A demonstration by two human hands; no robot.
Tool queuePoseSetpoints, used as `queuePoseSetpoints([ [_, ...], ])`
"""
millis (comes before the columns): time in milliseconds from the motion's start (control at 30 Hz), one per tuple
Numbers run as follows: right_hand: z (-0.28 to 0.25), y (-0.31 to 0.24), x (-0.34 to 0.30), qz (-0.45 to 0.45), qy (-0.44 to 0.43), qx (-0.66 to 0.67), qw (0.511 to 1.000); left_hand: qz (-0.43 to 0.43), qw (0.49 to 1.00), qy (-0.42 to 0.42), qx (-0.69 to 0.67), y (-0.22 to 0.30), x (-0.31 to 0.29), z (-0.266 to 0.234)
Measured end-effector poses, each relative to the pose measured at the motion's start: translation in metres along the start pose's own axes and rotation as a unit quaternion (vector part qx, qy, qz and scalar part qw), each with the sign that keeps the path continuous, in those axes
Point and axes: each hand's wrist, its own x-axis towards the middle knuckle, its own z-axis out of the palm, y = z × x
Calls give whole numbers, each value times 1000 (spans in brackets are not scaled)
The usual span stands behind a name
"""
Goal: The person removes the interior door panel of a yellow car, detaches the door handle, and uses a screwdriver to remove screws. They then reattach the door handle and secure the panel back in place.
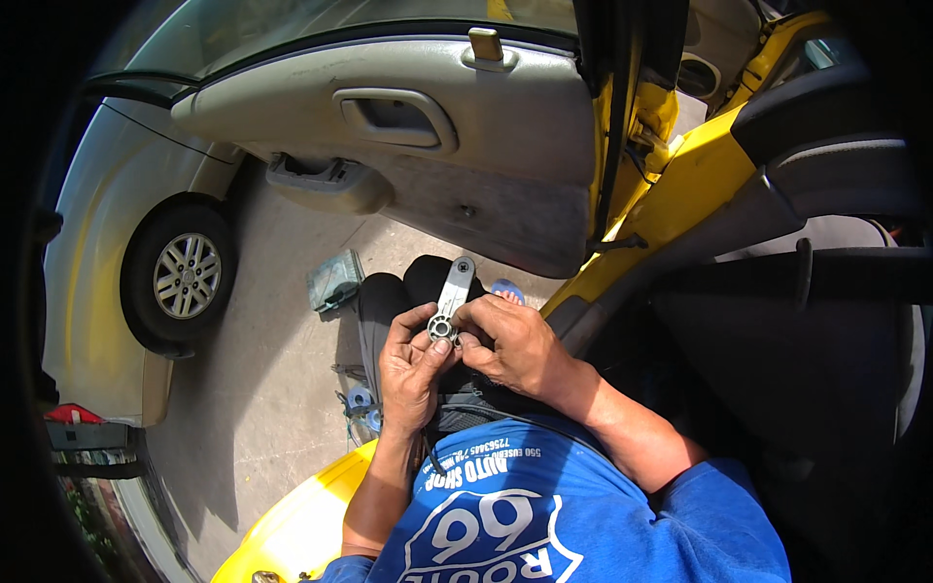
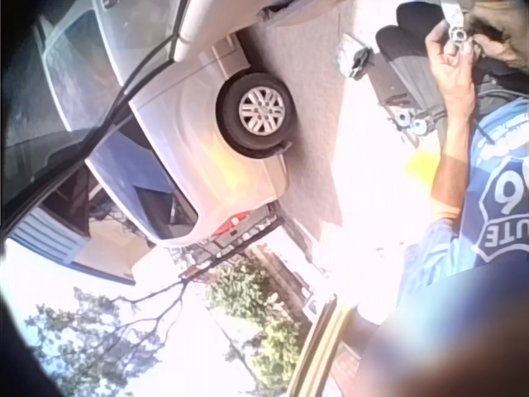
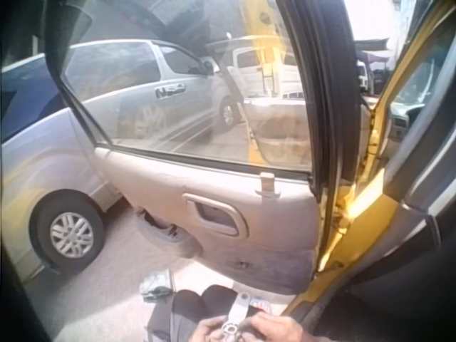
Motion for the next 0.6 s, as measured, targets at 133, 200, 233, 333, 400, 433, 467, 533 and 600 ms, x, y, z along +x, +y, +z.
queuePoseSetpoints([
  [133, 7, 6, -2, -95, 79, -25, 992, 8, 1000, 7, -27, 2, 0, 5],
  [200, 7, 6, -3, -126, 108, -29, 986, -5, 999, 7, -49, 3, 0, 7],
  [233, 7, 6, -3, -96, 106, -19, 990, -4, 999, 7, -47, 3, 0, 8],
  [333, 3, -1, -2, -12, 105, 66, 992, 15, 1000, 2, -10, 1, 0, 9],
  [400, 2, -6, 0, 67, 96, 164, 979, 49, 998, -3, 50, -1, -1, 8],
  [433, 1, -8, 2, 52, 106, 128, 985, 58, 996, -6, 65, -2, -1, 8],
  [467, 0, -9, 4, 35, 108, 95, 989, 65, 995, -2, 77, -3, -2, 8],
  [533, 0, -10, 7, 12, 103, 66, 992, 76, 993, -2, 95, -5, -3, 8],
  [600, 1, -10, 8, 10, 98, 76, 992, 88, 991, -7, 104, -7, -4, 7],
])
